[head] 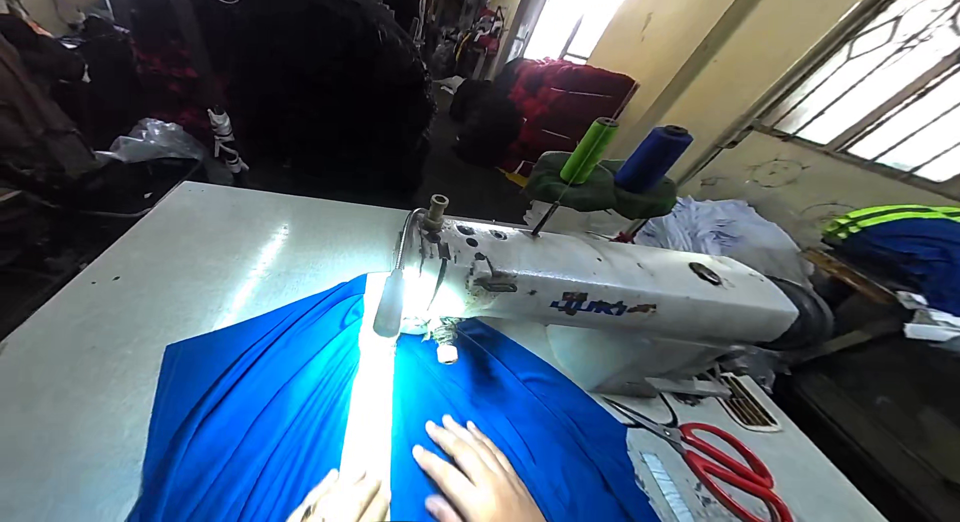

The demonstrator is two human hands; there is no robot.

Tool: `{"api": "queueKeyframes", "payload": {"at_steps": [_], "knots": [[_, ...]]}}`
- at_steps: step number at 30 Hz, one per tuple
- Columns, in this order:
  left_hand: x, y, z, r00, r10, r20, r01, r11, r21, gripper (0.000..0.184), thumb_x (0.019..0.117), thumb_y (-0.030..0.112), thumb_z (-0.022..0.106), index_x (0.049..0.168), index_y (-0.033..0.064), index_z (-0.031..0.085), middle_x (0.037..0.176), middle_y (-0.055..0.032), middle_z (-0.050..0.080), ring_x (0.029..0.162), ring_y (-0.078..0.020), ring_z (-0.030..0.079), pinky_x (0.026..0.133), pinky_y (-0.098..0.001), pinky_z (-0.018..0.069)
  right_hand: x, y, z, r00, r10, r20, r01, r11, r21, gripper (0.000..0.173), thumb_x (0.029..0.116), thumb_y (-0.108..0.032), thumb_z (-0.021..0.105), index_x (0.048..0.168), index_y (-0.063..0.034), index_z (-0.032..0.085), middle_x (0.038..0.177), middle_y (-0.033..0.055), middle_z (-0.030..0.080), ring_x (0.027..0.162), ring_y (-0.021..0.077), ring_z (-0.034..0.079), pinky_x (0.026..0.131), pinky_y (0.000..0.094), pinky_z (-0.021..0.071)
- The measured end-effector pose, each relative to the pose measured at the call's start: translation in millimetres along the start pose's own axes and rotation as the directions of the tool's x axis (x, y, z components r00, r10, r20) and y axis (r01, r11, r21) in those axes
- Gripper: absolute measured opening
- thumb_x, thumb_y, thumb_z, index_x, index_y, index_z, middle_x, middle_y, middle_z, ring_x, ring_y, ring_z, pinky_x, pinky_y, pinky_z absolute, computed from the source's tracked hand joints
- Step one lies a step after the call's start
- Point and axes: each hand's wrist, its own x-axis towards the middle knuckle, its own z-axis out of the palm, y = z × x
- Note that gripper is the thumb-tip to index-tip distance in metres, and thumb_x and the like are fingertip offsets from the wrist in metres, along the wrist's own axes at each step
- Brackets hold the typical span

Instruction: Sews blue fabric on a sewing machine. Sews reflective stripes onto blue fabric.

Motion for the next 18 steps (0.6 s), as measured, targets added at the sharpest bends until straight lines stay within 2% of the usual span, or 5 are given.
{"api": "queueKeyframes", "payload": {"at_steps": [5,8,11,14,18], "knots": [[47.4,-12.0,-22.9,0.975,-0.093,0.202,0.084,0.995,0.052,0.041,0.1068,0.020,0.045,0.144,0.0069,0.059,0.148,-0.0114,0.058,0.135,-0.0336,0.056,0.115,-0.0541,0.0381,43.7,47.5,8.7,0.992,-0.116,-0.054,0.108,0.985,-0.132,0.039,0.1068,-0.037,0.046,0.137,-0.0255,0.068,0.148,0.0033,0.060,0.143,0.0269,0.049,0.118,0.0499,0.0388],[49.8,-31.0,-8.2,0.997,0.017,0.078,-0.027,0.992,0.125,0.038,0.1039,0.020,0.052,0.138,0.0101,0.065,0.142,-0.0088,0.063,0.134,-0.0296,0.058,0.115,-0.0549,0.0397,49.8,46.0,6.4,0.995,-0.065,-0.071,0.050,0.979,-0.199,0.039,0.1057,-0.035,0.047,0.136,-0.0241,0.068,0.146,0.0053,0.061,0.142,0.0283,0.051,0.117,0.0488,0.0407],[30.6,-22.7,-1.1,0.980,0.187,-0.060,-0.178,0.975,0.136,0.023,0.1000,0.010,0.059,0.116,0.0084,0.076,0.122,-0.0089,0.073,0.117,-0.0267,0.068,0.103,-0.0472,0.0524,29.8,11.6,4.8,0.975,-0.139,-0.171,0.120,0.986,-0.118,0.031,0.1020,-0.028,0.056,0.123,-0.0170,0.075,0.131,0.0086,0.070,0.129,0.0289,0.062,0.110,0.0481,0.0489],[-0.8,-7.3,0.5,0.980,0.196,-0.037,-0.195,0.980,0.038,0.025,0.1028,0.007,0.055,0.118,0.0057,0.075,0.122,-0.0107,0.074,0.118,-0.0258,0.068,0.104,-0.0416,0.0527,-12.0,-9.6,3.7,0.990,-0.102,-0.097,0.108,0.993,0.054,0.028,0.1037,-0.025,0.059,0.125,-0.0151,0.074,0.130,0.0114,0.070,0.130,0.0296,0.062,0.114,0.0493,0.0448],[-21.4,-6.0,-0.2,0.987,0.161,-0.018,-0.161,0.987,-0.010,0.026,0.1053,0.008,0.053,0.123,0.0086,0.072,0.129,-0.0099,0.071,0.127,-0.0257,0.064,0.111,-0.0473,0.0472,-50.8,25.3,4.2,0.986,0.001,-0.168,-0.020,0.994,-0.110,0.029,0.1045,-0.027,0.054,0.122,-0.0190,0.075,0.133,0.0079,0.069,0.133,0.0288,0.059,0.112,0.0516,0.0459]]}}
